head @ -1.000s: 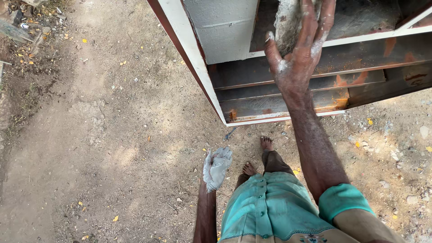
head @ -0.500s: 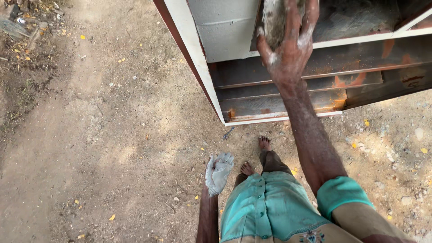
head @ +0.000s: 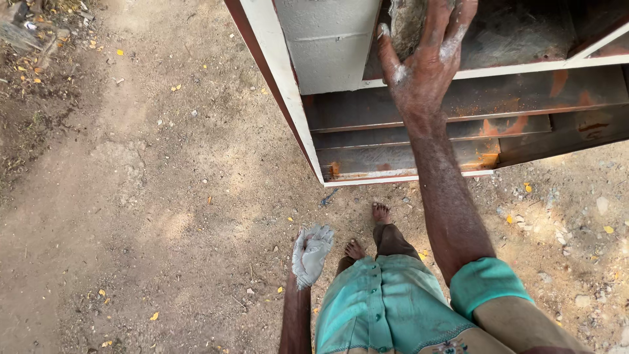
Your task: The person holds a lump of white putty in one hand and presses and smears it by hand onto the white-painted edges and panels of a metal cabinet frame, working section by section around the frame and occasionally reloading putty onto their fingers.
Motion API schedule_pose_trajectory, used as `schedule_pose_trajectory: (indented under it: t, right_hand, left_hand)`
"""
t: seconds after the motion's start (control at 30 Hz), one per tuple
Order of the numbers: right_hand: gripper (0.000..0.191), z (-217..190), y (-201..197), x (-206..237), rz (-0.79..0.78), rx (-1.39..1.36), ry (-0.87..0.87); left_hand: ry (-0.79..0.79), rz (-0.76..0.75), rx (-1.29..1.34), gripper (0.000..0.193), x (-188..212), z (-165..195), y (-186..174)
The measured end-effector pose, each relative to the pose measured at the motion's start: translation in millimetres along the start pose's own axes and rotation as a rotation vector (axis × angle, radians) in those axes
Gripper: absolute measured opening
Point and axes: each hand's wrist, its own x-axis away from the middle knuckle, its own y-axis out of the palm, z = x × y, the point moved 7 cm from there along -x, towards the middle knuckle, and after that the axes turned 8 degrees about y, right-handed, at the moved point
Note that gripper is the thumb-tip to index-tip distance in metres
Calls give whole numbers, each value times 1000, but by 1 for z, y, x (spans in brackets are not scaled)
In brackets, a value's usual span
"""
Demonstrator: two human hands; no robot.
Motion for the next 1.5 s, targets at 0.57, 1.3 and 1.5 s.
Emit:
schedule_pose_trajectory:
  t: [0.57, 1.3, 1.5]
  right_hand:
    - [85, 106, -42, -5, 86, 61, 60]
    - [86, 42, -77, -18, 39, 78, -12]
    - [85, 26, -90, 0, 71, 91, 26]
  left_hand:
    - [-140, -9, -58, 64, -16, -21, 19]
    - [-167, -102, -79, 64, -26, -35, 39]
    - [-171, -152, -64, 60, -32, -33, 47]
